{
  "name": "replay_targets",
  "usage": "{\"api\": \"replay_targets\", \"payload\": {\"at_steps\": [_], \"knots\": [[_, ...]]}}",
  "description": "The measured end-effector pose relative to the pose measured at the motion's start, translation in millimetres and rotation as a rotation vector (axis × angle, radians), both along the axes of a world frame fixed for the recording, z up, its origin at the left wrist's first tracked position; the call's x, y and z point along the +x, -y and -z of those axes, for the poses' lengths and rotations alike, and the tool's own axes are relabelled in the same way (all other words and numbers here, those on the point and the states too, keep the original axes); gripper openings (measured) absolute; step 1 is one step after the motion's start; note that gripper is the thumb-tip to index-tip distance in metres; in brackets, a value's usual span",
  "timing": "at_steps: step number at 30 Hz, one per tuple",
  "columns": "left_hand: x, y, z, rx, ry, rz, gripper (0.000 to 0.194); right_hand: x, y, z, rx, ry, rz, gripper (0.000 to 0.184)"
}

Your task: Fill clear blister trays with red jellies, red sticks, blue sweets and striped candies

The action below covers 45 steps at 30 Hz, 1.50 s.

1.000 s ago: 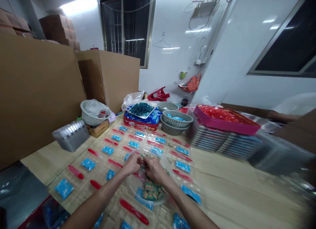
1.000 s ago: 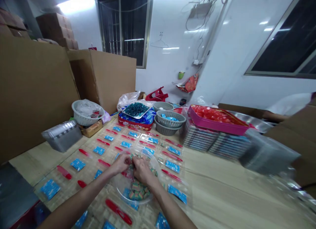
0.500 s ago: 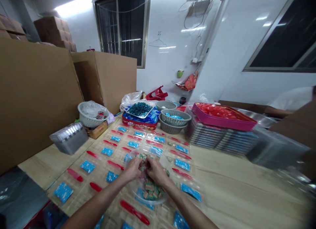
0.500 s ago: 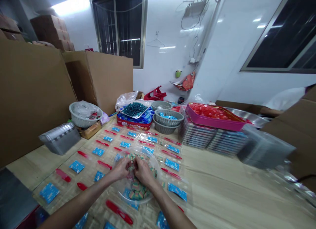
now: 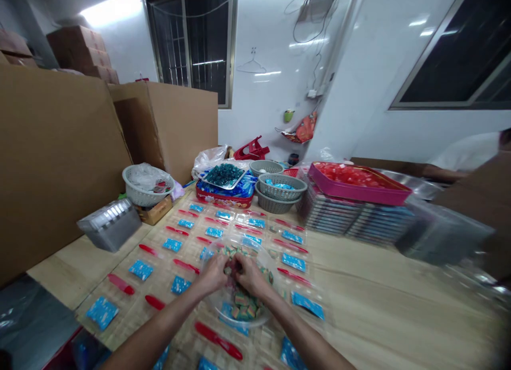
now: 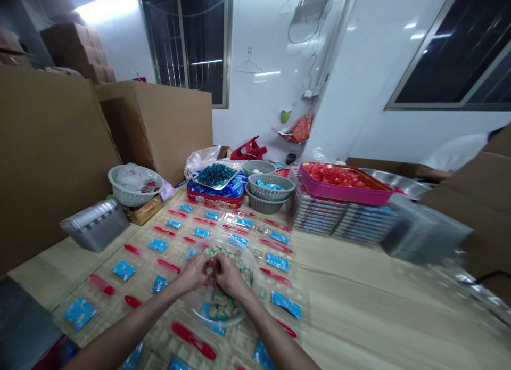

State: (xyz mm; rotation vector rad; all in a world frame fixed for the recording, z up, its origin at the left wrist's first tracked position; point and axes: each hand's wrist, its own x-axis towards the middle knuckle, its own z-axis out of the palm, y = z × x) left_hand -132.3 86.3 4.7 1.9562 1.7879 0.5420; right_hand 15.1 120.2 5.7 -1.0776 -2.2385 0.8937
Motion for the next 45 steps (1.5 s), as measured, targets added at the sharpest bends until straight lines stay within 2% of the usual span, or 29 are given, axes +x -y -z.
{"api": "replay_targets", "payload": {"at_steps": [5, 10, 14, 19, 25, 30, 36, 41, 45], "knots": [[-0.7, -1.9, 5.9, -0.006, -0.036, 0.008, 0.02, 2.5, 1.4, 1.3, 0.035, 0.04, 0.043, 0.018], [-0.4, -1.7, 6.1, -0.002, -0.048, 0.028, 0.022, 2.5, 4.9, 0.5, 0.053, 0.103, 0.053, 0.018], [-0.9, -1.1, 5.1, -0.016, -0.042, 0.043, 0.024, 2.0, 4.0, 2.3, 0.042, 0.077, 0.042, 0.017], [0.3, 1.1, -2.5, 0.017, 0.056, 0.058, 0.026, 3.3, 3.5, 1.1, 0.053, 0.045, -0.012, 0.02], [4.0, 2.1, -13.5, 0.063, 0.126, 0.018, 0.033, 8.0, 7.2, -13.4, 0.084, 0.039, -0.011, 0.024], [4.5, 5.7, -18.4, 0.007, 0.347, 0.084, 0.043, 16.6, 15.6, -34.4, 0.147, 0.086, -0.133, 0.022], [7.2, 20.5, -33.6, -0.305, 0.722, 0.079, 0.054, 25.8, 34.1, -54.8, 0.186, 0.149, -0.148, 0.016], [19.6, 35.7, -44.9, -0.367, 0.825, 0.132, 0.047, 38.3, 52.5, -62.1, 0.087, 0.057, -0.092, 0.014], [28.1, 47.4, -48.4, -0.401, 0.894, 0.16, 0.06, 71.3, 65.6, -60.1, -0.146, -0.214, 0.017, 0.003]]}}
